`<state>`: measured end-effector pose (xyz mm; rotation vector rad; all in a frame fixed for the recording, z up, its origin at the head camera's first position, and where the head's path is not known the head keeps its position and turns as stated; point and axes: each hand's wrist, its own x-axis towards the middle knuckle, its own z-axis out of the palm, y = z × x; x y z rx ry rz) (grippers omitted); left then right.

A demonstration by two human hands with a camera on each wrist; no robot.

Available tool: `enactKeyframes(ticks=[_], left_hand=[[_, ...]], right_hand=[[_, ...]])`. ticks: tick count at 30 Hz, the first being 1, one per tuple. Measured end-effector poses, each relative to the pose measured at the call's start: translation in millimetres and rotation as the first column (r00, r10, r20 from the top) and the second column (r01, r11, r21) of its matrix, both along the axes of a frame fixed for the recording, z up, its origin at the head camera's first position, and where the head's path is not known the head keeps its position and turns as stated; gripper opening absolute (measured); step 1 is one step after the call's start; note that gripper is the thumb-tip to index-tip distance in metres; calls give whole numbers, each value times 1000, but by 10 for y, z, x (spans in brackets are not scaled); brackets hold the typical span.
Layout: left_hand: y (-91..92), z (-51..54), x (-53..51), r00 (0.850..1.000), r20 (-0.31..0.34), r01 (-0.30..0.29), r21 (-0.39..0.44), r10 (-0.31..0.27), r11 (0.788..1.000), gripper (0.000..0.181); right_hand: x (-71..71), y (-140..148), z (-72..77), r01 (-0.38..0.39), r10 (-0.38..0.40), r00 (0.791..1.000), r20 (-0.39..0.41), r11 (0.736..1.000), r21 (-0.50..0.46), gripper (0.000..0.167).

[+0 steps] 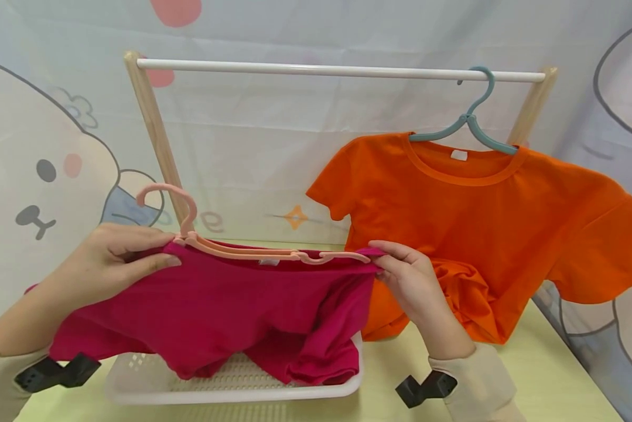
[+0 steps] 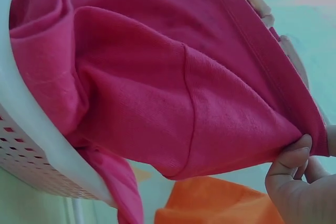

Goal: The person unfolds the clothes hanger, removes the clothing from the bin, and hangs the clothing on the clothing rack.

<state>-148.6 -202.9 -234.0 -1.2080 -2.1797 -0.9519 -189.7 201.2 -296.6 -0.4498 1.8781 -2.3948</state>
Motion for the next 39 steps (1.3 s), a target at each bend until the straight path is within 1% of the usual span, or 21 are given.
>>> enactKeyframes(ticks=[3,8,10,12,14,16,18,20,23,28,33,36,37,39], left_hand=[[-3,-9,-6,1000,-17,7,6,-7,1000,50],[12,-2,-1,998,-52,-26,-20,24,999,48],[25,3,2,998,-61,-26,-25,25,999,47],[46,13,3,998,-64,-22,-26,20,999,47],[69,22,1,998,-64,-12,-22,10,1000,47],[93,30,-6,998,-68,-1,-18,0,1000,48],[115,36,-17,997,-79,-1,-21,0,1000,48],[133,38,-28,996,-84,-2,-29,0,1000,46],[156,44,-45,996,-91,-2,-44,-2,999,42],[204,63,-72,995,-97,24,-53,-29,998,39],[270,97,-108,995,-82,54,-58,-59,997,36],[310,128,-140,994,-82,70,-60,-75,996,34],[324,142,-151,993,-81,77,-57,-82,995,34],[349,173,-175,991,-93,87,-47,-91,995,33]], right_hand=[[21,14,42,32,-32,999,1,999,22,32],[40,12,97,71,-70,997,-15,996,61,25],[39,-6,120,82,-80,996,-30,992,98,24],[35,-33,148,98,-91,995,-52,982,162,23],[32,-66,180,125,-109,991,-79,963,239,20],[31,-101,213,163,-132,985,-114,931,328,18],[34,-137,246,202,-154,977,-149,894,401,22],[43,-171,277,235,-169,969,-182,858,456,29],[56,-218,322,260,-171,961,-218,826,500,32],[68,-282,396,296,-172,948,-268,786,543,29],[52,-338,468,333,-189,937,-294,742,582,28],[42,-365,518,347,-201,933,-300,727,593,28],[40,-373,538,350,-202,931,-303,725,593,28],[35,-386,579,351,-199,930,-310,733,582,29]])
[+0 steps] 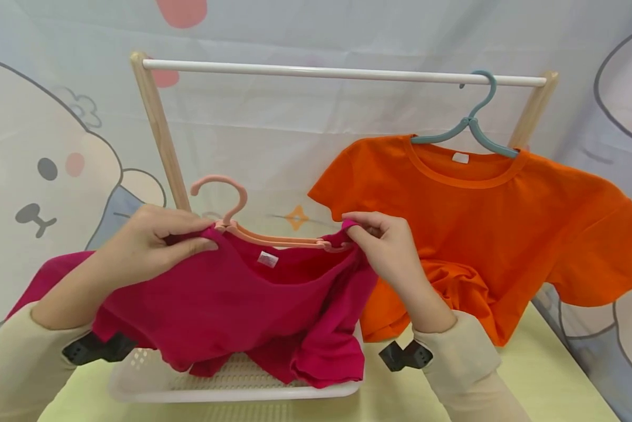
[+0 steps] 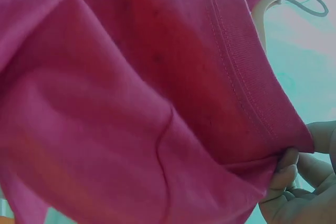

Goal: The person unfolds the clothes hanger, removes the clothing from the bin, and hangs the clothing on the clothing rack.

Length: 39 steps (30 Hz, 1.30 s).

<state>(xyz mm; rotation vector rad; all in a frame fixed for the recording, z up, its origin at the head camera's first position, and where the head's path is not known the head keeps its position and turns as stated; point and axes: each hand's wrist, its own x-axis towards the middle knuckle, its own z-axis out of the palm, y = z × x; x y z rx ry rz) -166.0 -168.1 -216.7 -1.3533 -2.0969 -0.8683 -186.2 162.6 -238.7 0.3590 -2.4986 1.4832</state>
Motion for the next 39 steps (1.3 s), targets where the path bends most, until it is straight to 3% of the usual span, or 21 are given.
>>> enactKeyframes(ticks=[4,9,15,20,29,35,39], left_hand=[[49,80,-33,1000,-11,-8,14,8,1000,32],[104,161,-35,999,13,-41,19,41,999,32],[193,169,-49,998,59,-39,19,37,999,32],[255,140,-85,995,87,-39,19,37,999,32],[351,81,-112,987,134,-93,21,90,995,31],[396,52,-121,986,144,-82,12,80,997,30],[391,39,-121,985,157,-76,12,73,997,31]], right_hand=[[-12,-28,105,-27,27,999,-31,999,-21,29],[-18,-69,261,-35,37,998,-56,999,29,29],[-26,-135,362,-95,98,994,-43,993,76,27],[-49,-185,344,-127,132,990,-54,988,89,23],[-79,-216,267,-95,107,988,-107,988,119,19],[-85,-234,210,-82,111,981,-157,980,180,17],[-88,-220,184,-114,167,965,-202,961,251,15]])
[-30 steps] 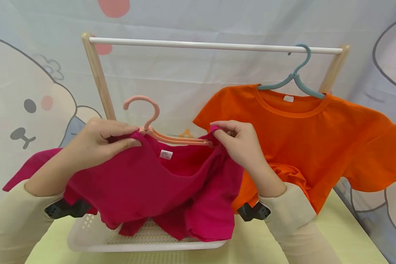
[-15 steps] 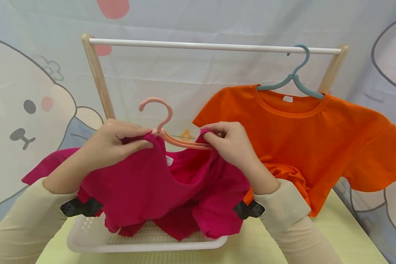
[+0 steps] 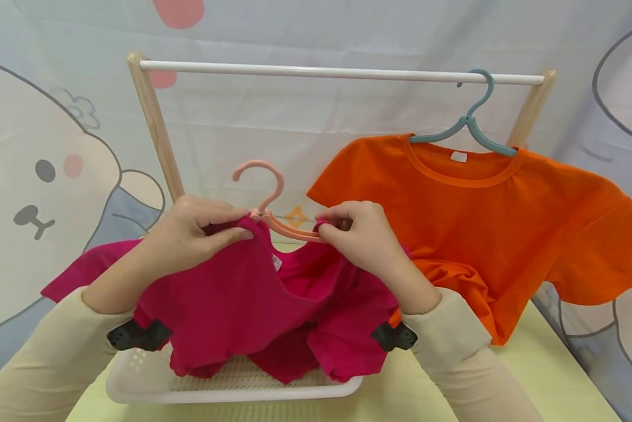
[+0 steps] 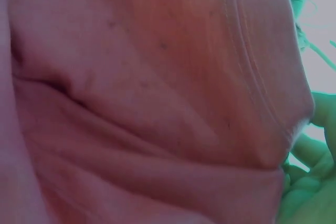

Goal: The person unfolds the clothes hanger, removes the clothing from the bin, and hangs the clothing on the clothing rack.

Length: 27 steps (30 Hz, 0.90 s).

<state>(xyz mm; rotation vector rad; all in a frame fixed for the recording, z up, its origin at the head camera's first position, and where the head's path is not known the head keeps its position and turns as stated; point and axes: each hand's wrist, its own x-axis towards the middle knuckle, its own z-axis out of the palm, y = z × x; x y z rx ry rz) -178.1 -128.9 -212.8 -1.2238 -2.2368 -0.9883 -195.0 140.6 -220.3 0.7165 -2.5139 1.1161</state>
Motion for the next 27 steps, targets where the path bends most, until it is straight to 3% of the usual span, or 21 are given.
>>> enactKeyframes(ticks=[8,16,21,27], left_hand=[[-64,-60,-6,999,51,-7,15,6,1000,33],[-130,-131,-10,999,44,10,33,-11,999,33],[-140,-182,-8,998,68,13,49,-17,999,35],[-126,-234,-4,996,89,15,63,-20,998,35]], right_hand=[[-12,111,-57,-168,172,984,-37,982,83,16],[-57,229,-139,-396,400,915,-51,915,72,26],[-72,254,-210,-429,438,894,-95,898,101,29],[-82,234,-275,-412,425,896,-129,904,112,30]])
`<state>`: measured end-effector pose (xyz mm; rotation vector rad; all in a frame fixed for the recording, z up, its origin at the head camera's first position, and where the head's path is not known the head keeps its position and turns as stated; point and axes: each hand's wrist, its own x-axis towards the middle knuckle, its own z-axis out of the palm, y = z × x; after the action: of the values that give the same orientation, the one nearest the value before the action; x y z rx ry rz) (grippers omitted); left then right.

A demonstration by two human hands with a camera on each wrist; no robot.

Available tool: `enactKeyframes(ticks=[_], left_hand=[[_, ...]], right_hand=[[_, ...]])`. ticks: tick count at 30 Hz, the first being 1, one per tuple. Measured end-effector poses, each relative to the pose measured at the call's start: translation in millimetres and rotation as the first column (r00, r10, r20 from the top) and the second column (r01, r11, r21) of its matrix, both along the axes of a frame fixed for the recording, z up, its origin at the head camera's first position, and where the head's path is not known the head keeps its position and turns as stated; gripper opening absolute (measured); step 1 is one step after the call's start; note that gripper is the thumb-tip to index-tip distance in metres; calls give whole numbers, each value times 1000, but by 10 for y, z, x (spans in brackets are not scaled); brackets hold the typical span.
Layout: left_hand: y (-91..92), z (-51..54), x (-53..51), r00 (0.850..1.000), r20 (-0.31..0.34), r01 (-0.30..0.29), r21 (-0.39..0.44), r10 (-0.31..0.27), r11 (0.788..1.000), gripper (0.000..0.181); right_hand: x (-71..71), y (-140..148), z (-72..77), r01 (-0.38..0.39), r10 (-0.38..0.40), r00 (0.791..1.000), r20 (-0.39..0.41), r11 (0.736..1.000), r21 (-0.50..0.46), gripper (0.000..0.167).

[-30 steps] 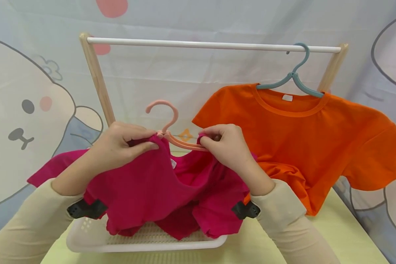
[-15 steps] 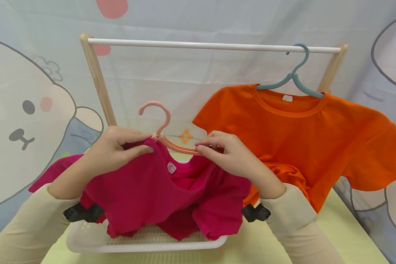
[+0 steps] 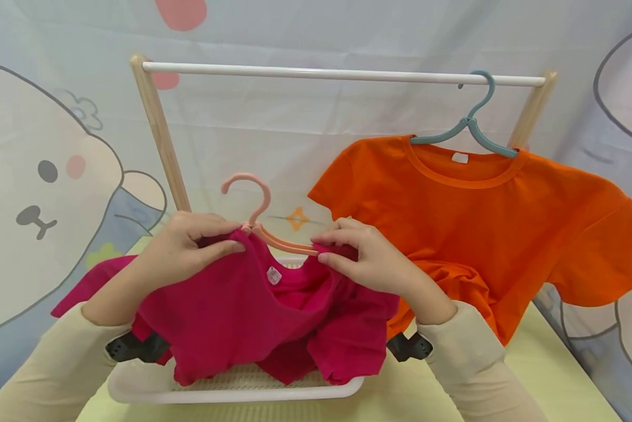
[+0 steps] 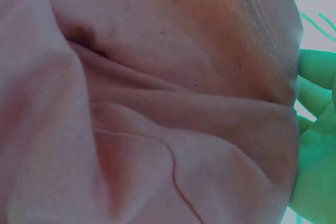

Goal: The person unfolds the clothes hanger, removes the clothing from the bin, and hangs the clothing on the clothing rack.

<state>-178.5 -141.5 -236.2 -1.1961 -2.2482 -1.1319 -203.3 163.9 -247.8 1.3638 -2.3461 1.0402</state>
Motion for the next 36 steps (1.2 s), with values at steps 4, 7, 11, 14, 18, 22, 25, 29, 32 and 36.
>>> enactKeyframes(ticks=[4,7,11,14,18,22,25,29,32,36], left_hand=[[13,-27,4,1000,-16,-5,-1,5,1000,33],[26,-39,12,999,-35,-18,-8,18,1000,32],[37,-47,19,999,-21,-40,-26,39,999,32],[33,-45,18,998,9,-57,-47,58,997,34],[7,-26,6,996,38,-77,-76,81,994,37],[-46,4,0,993,49,-102,-105,107,989,33],[-104,26,4,990,45,-125,-123,131,985,29],[-199,49,29,984,38,-165,-128,171,978,26],[-272,67,54,979,49,-189,-130,196,973,25],[-373,78,67,974,29,-218,-134,224,967,23]], right_hand=[[-15,-18,-50,12,-12,999,-30,1000,1,30],[-30,-30,-93,30,-30,997,-68,1000,-2,27],[-50,-53,-150,69,-70,983,-171,998,-14,19],[-57,-72,-191,111,-110,961,-253,994,-10,15],[-42,-92,-213,193,-177,943,-282,981,29,10],[-16,-97,-194,274,-252,920,-300,961,32,9],[-2,-93,-174,314,-295,898,-325,949,6,10],[7,-72,-144,343,-328,885,-332,939,-16,12],[12,-44,-113,367,-354,874,-333,930,-26,14],[18,-8,-64,386,-376,858,-349,921,-41,15]])
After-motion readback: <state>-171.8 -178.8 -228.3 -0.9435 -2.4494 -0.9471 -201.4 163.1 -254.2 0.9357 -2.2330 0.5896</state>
